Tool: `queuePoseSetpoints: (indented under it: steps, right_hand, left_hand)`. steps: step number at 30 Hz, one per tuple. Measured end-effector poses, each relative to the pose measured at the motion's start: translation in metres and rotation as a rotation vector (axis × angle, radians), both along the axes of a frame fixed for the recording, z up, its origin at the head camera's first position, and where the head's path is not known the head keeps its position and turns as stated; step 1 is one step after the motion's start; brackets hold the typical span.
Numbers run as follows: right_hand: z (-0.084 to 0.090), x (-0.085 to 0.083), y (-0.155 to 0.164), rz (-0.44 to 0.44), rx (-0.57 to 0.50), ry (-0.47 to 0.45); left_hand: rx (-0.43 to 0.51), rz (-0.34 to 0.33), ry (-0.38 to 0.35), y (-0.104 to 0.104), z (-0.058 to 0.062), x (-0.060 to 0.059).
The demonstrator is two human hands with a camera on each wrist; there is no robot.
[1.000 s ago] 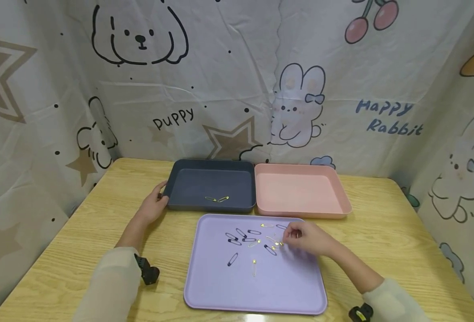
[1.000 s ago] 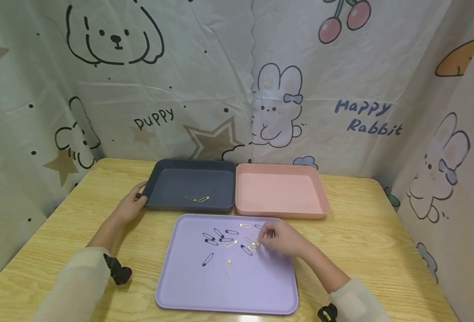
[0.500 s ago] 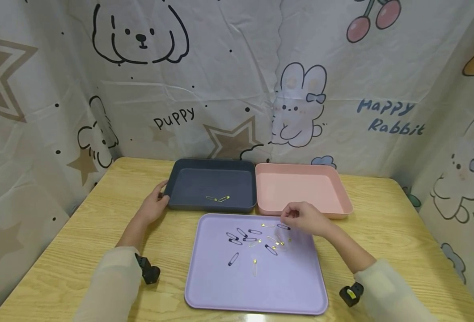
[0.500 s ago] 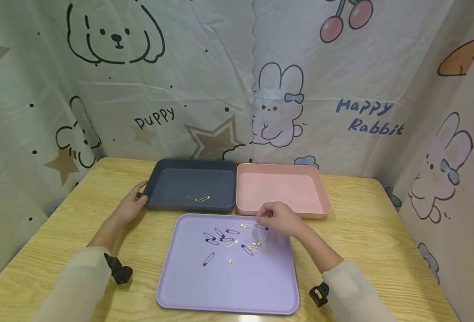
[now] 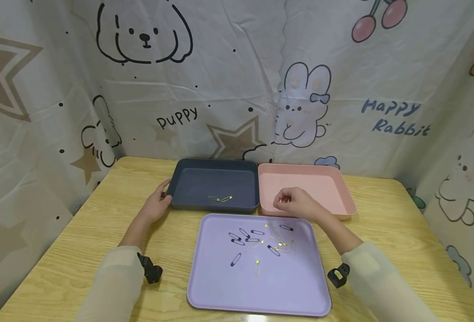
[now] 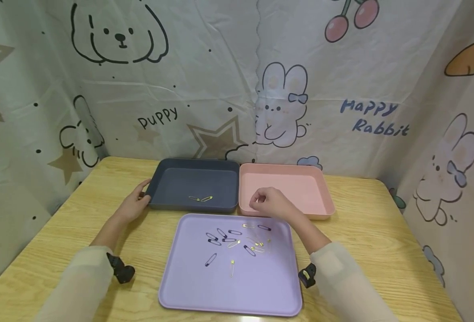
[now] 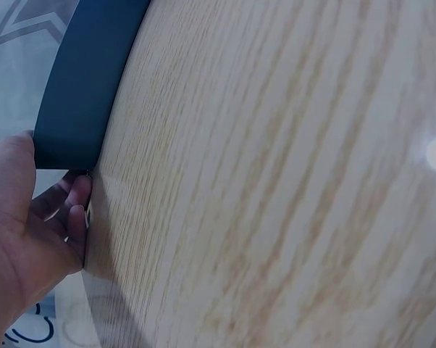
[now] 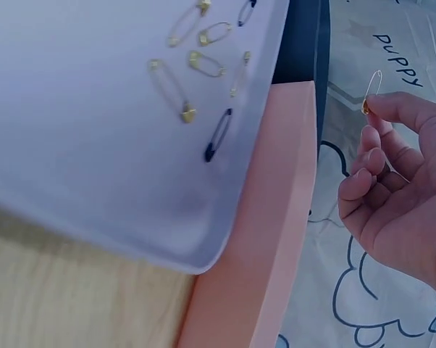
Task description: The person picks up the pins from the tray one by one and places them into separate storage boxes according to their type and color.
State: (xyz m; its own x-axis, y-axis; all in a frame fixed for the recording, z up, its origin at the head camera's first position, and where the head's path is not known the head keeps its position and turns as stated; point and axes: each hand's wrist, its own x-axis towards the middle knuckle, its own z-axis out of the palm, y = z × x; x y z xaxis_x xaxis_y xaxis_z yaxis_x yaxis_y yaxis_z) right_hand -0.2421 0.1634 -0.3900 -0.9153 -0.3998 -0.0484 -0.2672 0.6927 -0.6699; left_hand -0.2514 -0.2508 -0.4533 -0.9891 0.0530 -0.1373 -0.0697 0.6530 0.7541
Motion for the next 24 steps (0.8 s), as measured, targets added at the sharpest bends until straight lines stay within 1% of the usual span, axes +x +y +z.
queuePoseSetpoints:
  steps: [6,12,19,24]
  right_hand:
    - [0.006,-0.013,-0.012,-0.005,0.022,0.016]
    - [0.006,-0.025,-0.023,0.005,0.029,0.025]
    - [0.005,-0.032,-0.033,0.015,-0.012,0.016]
    - [0.006,-0.036,-0.040,0.014,0.005,0.002]
  left_hand:
    - [-0.004,-0.003,-0.002,-0.001,-0.001,0.000]
    - [0.006,-0.011,0.009,-0.002,-0.003,-0.001]
    - [0.019,-0.012,0.008,-0.001,-0.003,-0.002]
    - [0.020,-0.009,0.012,0.000,-0.003,-0.002]
